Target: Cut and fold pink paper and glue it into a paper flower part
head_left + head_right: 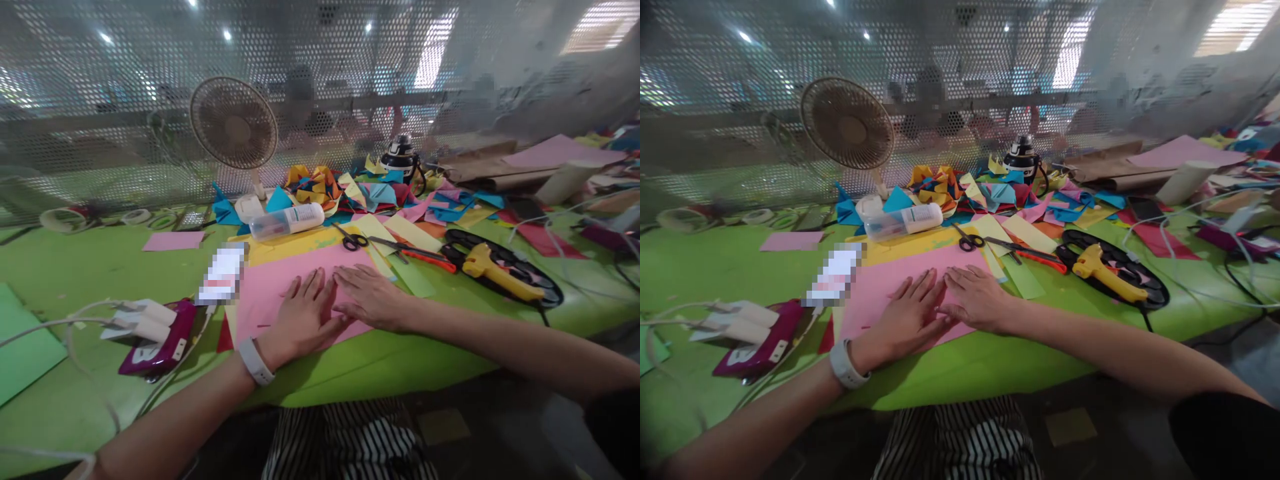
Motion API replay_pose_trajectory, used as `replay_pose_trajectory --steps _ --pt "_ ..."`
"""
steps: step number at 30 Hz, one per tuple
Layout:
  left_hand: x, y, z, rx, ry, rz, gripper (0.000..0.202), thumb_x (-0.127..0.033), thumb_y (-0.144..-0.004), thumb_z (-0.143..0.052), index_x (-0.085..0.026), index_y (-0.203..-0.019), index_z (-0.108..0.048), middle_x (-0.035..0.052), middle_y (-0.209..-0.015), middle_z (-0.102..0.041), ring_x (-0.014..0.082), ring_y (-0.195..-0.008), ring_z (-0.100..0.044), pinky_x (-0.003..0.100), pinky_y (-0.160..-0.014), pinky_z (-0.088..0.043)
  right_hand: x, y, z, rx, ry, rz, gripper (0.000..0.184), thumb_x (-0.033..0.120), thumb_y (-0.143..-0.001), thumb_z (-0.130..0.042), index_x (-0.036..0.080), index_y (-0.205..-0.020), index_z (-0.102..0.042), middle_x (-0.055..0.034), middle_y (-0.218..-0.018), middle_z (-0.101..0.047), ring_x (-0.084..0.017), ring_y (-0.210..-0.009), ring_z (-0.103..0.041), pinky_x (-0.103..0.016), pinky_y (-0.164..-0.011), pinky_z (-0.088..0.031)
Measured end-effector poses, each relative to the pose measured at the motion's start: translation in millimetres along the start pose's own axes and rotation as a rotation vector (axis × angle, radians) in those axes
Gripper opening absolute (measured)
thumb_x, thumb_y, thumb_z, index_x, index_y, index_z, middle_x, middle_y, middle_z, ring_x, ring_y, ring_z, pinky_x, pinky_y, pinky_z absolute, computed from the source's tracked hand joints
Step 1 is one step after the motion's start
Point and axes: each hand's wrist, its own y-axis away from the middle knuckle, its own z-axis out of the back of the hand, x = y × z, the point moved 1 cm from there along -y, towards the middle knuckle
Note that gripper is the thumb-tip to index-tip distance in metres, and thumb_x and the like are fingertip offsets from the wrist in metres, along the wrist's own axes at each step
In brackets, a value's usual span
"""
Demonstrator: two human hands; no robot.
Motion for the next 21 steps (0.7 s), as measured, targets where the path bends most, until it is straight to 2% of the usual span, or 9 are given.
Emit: replay_pose_trajectory --steps 3,11,17,21 --pt "0.2 0.2 -1.6 -0.003 0.016 0.004 0.075 -0.066 -0.087 -0.020 -0.018 -0.144 -0.022 0.0127 -0.152 -0.019 0.0295 -0.139 -0.012 0.051 -0.110 -0.009 -5.0 1.4 -5.0 0.034 -0.010 0.007 0.077 0.061 -0.091 -0.019 0.002 -0.138 -0.036 -0.0211 -0.143 -0.035 -0.029 -0.134 -0.030 -0.046 -0.110 -0.019" --pt "-1.4 3.0 2.0 0.025 0.054 0.023 0.080 -0.069 -0.085 -0.017 -0.015 -0.145 -0.019 0.0136 -0.152 -0.016 0.0282 -0.140 -0.011 0.048 -0.111 -0.008 -10.0 7.1 1.6 0.053 0.003 0.057 0.082 0.066 -0.088 -0.024 0.004 -0.140 -0.034 -0.0199 -0.143 -0.034 -0.027 -0.135 -0.026 -0.046 -0.113 -0.012" --pt "10.7 27.3 13.1 0.100 0.074 0.104 0.093 -0.075 -0.081 -0.016 -0.007 -0.145 -0.015 0.0140 -0.152 -0.013 0.0237 -0.140 -0.009 0.041 -0.112 -0.009 -30.7 25.5 -6.7 0.033 0.026 0.049 0.082 0.066 -0.086 -0.032 0.008 -0.144 -0.024 -0.0170 -0.146 -0.027 -0.026 -0.137 -0.022 -0.047 -0.113 -0.008" --pt "18.3 42.5 10.6 0.064 0.032 0.153 0.094 -0.075 -0.081 -0.016 -0.008 -0.145 -0.014 0.0142 -0.152 -0.013 0.0242 -0.140 -0.010 0.041 -0.112 -0.009 -40.7 35.9 -9.7 0.027 0.009 0.009 0.083 0.067 -0.085 -0.034 0.012 -0.146 -0.020 -0.0152 -0.147 -0.025 -0.028 -0.137 -0.022 -0.048 -0.113 -0.009"
